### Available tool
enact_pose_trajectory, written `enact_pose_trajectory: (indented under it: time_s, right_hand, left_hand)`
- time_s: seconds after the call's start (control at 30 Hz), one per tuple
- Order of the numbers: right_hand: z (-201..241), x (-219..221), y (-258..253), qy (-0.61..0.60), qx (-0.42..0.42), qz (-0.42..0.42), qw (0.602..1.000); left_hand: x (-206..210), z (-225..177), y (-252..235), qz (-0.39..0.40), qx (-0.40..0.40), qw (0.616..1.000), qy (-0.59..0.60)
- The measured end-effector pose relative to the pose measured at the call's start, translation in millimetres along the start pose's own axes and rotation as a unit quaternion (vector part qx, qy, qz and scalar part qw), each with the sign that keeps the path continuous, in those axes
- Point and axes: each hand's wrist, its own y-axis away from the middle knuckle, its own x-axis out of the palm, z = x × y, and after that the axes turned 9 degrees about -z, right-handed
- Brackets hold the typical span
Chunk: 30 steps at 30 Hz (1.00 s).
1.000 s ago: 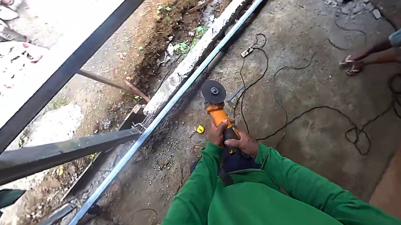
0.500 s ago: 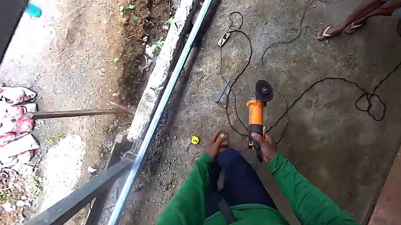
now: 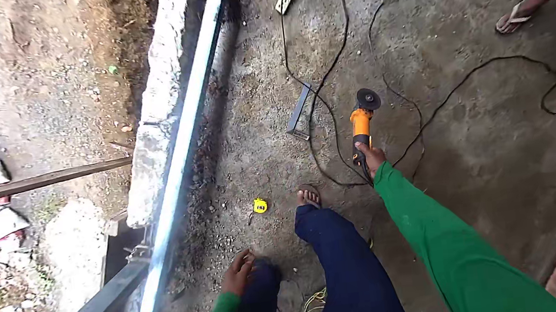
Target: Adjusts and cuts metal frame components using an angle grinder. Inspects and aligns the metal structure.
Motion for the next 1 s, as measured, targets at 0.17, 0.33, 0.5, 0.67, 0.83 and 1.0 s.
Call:
enact_pose_trajectory:
  time_s: [0.17,0.33,0.5,0.67,0.83,1.0]
  right_hand:
    - [-37.2,52.2,-80.2,-0.016,-0.030,-0.048,0.998]
    - [-58.5,87.8,-128.8,-0.087,-0.081,-0.076,0.990]
    - [-80.7,101.8,-157.8,-0.093,-0.122,-0.099,0.983]
    - [-102.6,102.5,-170.7,-0.044,-0.129,-0.103,0.985]
    - [-106.9,105.8,-180.5,-0.008,-0.112,-0.103,0.988]
    - [-100.8,104.2,-171.3,0.073,-0.116,-0.113,0.984]
  left_hand:
    - [-34.4,20.7,-100.9,-0.035,0.041,0.998,-0.032]
    - [-58.4,2.1,-173.3,-0.055,0.088,0.995,-0.012]
    - [-63.9,-7.4,-227.0,-0.032,0.147,0.987,-0.051]
    - [-54.0,-3.7,-258.0,-0.010,0.182,0.981,-0.070]
    - [-48.8,5.3,-280.7,0.011,0.211,0.973,-0.096]
    - [-74.3,-0.3,-275.1,-0.021,0.242,0.968,-0.063]
